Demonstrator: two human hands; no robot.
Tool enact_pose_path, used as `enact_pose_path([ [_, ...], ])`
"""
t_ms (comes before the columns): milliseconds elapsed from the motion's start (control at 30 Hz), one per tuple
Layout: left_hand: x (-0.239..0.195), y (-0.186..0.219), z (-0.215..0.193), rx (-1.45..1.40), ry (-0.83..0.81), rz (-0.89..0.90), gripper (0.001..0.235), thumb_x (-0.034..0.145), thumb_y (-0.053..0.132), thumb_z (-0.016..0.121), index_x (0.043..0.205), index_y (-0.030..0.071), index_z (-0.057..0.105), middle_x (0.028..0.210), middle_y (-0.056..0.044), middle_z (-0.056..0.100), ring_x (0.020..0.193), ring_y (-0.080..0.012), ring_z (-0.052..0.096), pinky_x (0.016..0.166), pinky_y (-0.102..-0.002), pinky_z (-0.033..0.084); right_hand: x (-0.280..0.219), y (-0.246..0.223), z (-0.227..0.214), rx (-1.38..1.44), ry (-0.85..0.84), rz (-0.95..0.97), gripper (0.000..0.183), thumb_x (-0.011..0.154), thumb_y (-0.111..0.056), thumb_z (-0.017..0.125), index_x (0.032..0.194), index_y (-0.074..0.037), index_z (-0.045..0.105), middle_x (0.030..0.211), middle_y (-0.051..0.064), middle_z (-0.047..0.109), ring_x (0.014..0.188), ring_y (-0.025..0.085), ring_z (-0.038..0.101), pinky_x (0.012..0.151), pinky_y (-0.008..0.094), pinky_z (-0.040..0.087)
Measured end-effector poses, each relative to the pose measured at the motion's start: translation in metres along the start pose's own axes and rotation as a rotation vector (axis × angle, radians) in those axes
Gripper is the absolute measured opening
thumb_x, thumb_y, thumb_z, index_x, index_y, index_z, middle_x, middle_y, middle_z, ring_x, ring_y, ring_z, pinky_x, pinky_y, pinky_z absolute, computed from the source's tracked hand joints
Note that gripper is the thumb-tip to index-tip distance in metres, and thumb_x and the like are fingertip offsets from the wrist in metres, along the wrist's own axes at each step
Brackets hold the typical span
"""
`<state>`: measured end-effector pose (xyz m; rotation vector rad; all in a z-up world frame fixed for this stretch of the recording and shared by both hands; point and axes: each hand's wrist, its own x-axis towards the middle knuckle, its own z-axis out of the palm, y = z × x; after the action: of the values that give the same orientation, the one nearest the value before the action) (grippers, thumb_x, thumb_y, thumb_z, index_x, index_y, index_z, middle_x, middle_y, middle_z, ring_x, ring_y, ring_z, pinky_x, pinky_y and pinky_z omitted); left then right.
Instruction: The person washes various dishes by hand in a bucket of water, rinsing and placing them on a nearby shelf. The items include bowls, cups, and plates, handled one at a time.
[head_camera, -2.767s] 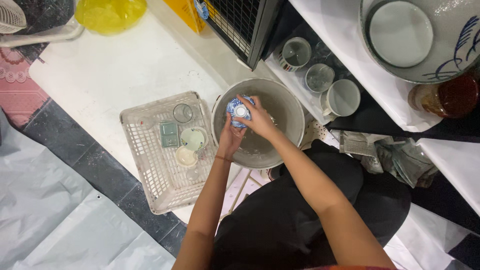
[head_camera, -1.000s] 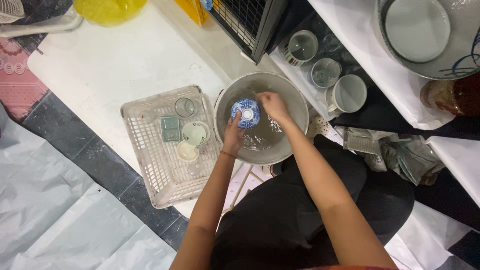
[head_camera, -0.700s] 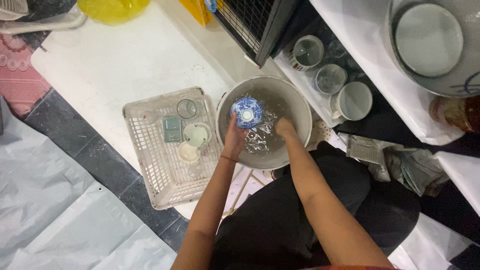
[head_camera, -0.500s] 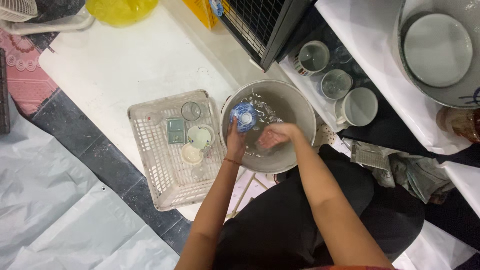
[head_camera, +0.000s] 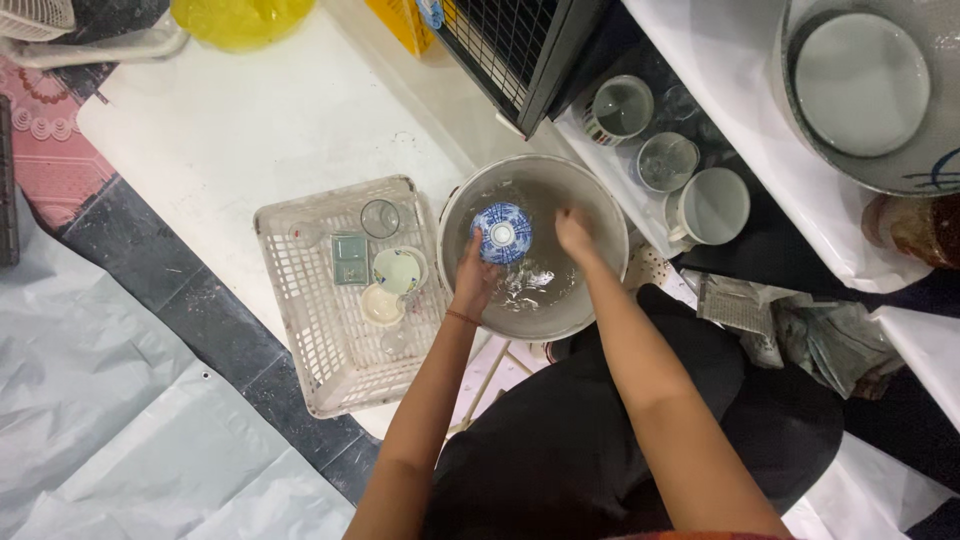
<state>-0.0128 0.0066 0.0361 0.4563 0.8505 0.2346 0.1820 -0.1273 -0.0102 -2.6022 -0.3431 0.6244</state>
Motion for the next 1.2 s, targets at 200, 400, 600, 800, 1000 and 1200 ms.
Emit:
enact_pose_path([
  [200,-0.006,0.012,0.011,-0.109,0.007,0.06,0.062,0.097,0.048,0.062,0.145,0.012,0.049,0.14,-0.006,0.061,0.126,-0.0198,0.059,0.107,-0.041,0.047,-0.026,0.03,0.02,0.178,-0.662,0.212,0.033,0.1,-0.011,0.049,0.111,0.011,0.07,0.107,0.031,0.071,0.102,0.046,0.072,0.086,0.052,0.059],
  [400,-0.005,0.005,0.002,0.065,0.19,0.083,0.069,0.098,0.05,0.061,0.15,0.008,0.044,0.138,-0.009,0.061,0.116,-0.0213,0.062,0.098,-0.042,0.048,-0.004,-0.031,-0.026,0.722,-1.36,0.211,0.034,0.105,-0.011,0.05,0.12,0.017,0.063,0.123,0.036,0.068,0.111,0.04,0.073,0.104,0.044,0.059],
  [600,-0.003,-0.001,-0.001,0.136,0.069,-0.025,0.059,0.1,0.05,0.06,0.145,0.015,0.049,0.125,-0.002,0.065,0.103,-0.0133,0.061,0.083,-0.029,0.046,-0.026,-0.095,-0.066,0.611,-0.971,-0.18,0.039,0.102,-0.018,0.06,0.137,-0.001,0.06,0.137,0.011,0.066,0.119,0.016,0.064,0.102,0.032,0.052],
  [800,-0.011,0.006,0.013,0.077,-0.03,-0.076,0.048,0.101,0.048,0.059,0.136,0.015,0.056,0.115,0.0,0.068,0.098,-0.012,0.064,0.081,-0.029,0.051,-0.049,-0.098,-0.112,0.252,-0.481,-0.52,0.064,0.08,-0.028,0.086,0.135,-0.005,0.061,0.133,0.021,0.059,0.12,0.029,0.059,0.101,0.039,0.049],
  [1000,-0.013,0.009,0.018,0.045,-0.062,-0.046,0.05,0.1,0.043,0.062,0.14,0.014,0.054,0.122,-0.003,0.067,0.106,-0.0144,0.065,0.091,-0.032,0.053,-0.057,-0.09,-0.088,0.252,-0.571,-0.336,0.072,0.094,-0.041,0.07,0.154,-0.011,0.042,0.135,0.021,0.067,0.124,0.027,0.066,0.107,0.037,0.049],
  [1200,-0.022,0.014,0.028,-0.062,-0.146,-0.002,0.05,0.102,0.037,0.062,0.143,0.01,0.048,0.128,-0.007,0.065,0.115,-0.0201,0.064,0.099,-0.04,0.054,-0.046,-0.101,-0.105,0.419,-0.636,-0.558,0.08,0.083,-0.022,0.072,0.152,-0.006,0.034,0.141,0.024,0.052,0.125,0.035,0.058,0.105,0.041,0.047],
])
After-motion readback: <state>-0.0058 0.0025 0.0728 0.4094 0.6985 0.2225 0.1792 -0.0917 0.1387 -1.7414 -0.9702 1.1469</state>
